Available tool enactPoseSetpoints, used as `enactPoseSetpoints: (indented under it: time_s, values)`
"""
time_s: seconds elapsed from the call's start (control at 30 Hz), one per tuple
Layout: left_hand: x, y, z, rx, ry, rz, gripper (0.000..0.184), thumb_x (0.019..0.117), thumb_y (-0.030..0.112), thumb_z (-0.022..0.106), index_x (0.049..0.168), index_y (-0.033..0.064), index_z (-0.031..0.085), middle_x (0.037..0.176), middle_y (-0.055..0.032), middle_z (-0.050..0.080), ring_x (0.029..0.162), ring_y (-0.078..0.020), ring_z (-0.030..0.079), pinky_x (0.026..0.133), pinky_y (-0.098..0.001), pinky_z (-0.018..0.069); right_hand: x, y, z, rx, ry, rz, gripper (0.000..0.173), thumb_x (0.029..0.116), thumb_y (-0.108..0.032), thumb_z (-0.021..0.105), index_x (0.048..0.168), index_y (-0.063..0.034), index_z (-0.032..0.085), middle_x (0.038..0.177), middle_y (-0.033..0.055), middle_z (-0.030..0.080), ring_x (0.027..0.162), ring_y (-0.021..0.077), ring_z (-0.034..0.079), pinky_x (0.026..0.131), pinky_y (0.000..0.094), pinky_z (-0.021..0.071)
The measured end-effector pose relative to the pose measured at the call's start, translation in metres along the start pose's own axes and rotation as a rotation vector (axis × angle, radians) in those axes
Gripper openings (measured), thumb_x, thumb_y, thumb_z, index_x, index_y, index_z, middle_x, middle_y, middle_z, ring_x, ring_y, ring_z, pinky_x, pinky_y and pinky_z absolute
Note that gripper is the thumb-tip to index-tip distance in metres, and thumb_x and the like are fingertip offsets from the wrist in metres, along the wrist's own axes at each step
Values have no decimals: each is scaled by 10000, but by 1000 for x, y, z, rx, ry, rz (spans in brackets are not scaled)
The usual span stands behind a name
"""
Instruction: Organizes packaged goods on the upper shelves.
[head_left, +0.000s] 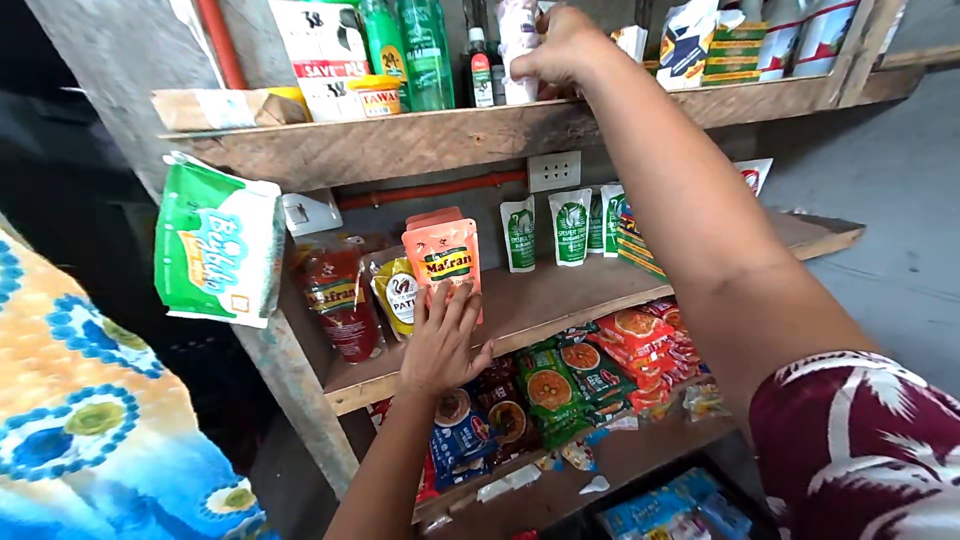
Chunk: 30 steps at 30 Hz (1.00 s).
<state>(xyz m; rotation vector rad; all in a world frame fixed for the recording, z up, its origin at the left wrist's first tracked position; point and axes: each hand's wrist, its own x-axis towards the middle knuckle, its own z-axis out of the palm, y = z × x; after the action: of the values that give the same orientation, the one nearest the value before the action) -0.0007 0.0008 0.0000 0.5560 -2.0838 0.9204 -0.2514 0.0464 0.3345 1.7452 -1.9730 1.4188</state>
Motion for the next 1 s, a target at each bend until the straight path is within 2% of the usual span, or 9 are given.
enactPoseSetpoints:
  time_s: [0.07, 0.2, 0.33, 0.57, 0.7, 0.8, 1.0]
  values:
    - [0, 0, 0, 0, 4, 4, 701, 970, 609, 338, 1383, 104, 593, 1509, -143, 513, 1427, -406, 417, 1157, -645, 249, 3, 1, -1, -17, -2, -9, 800, 826, -331, 831, 1479, -51, 462, 1304, 198, 633, 1105, 306, 683, 936, 503, 572]
    - [1, 1, 0, 5, 8, 2, 699, 969, 608, 339, 1379, 105, 598, 1504, -135, 518, 1428, -397, 416, 1166, -637, 242, 2, -1, -2, -82, -37, 21, 693, 854, -403, 796, 1389, -30, 562, 1272, 189, 649, 1133, 303, 660, 980, 531, 527]
    - [1, 0, 0, -1, 0, 10, 698, 970, 600, 335, 1381, 101, 598, 1506, -135, 514, 1428, -393, 414, 1165, -634, 239, 1, -1, -4, -72, -32, 35, 670, 848, -396, 802, 1356, -19, 581, 1233, 182, 663, 1086, 288, 676, 951, 511, 546]
    - [1, 0, 0, 7, 9, 12, 686, 971, 593, 345, 1376, 101, 600, 1508, -129, 514, 1444, -392, 399, 1175, -643, 222, 15, 25, -36, -32, 12, 90, 674, 853, -362, 796, 1407, -74, 545, 1246, 156, 657, 1034, 255, 690, 882, 454, 584]
    - [1, 0, -1, -13, -7, 9, 698, 968, 603, 358, 1386, 97, 596, 1515, -136, 508, 1441, -399, 404, 1171, -649, 234, 21, 39, -46, -108, 110, 155, 735, 842, -340, 820, 1437, -33, 518, 1330, 210, 614, 1145, 320, 658, 944, 513, 559]
    - [2, 0, -1, -22, -13, 6, 695, 969, 597, 354, 1386, 97, 595, 1521, -138, 503, 1440, -398, 406, 1168, -647, 238, 21, 40, -41, -152, 112, 187, 753, 844, -317, 829, 1431, 23, 502, 1358, 244, 585, 1192, 350, 634, 975, 531, 544]
    - [1, 0, 0, -20, 7, 11, 694, 969, 601, 349, 1368, 97, 611, 1506, -141, 518, 1428, -398, 423, 1162, -644, 249, 15, 31, -21, -319, 128, 175, 772, 848, -309, 833, 1407, 108, 503, 1448, 329, 495, 1373, 448, 484, 1117, 602, 397]
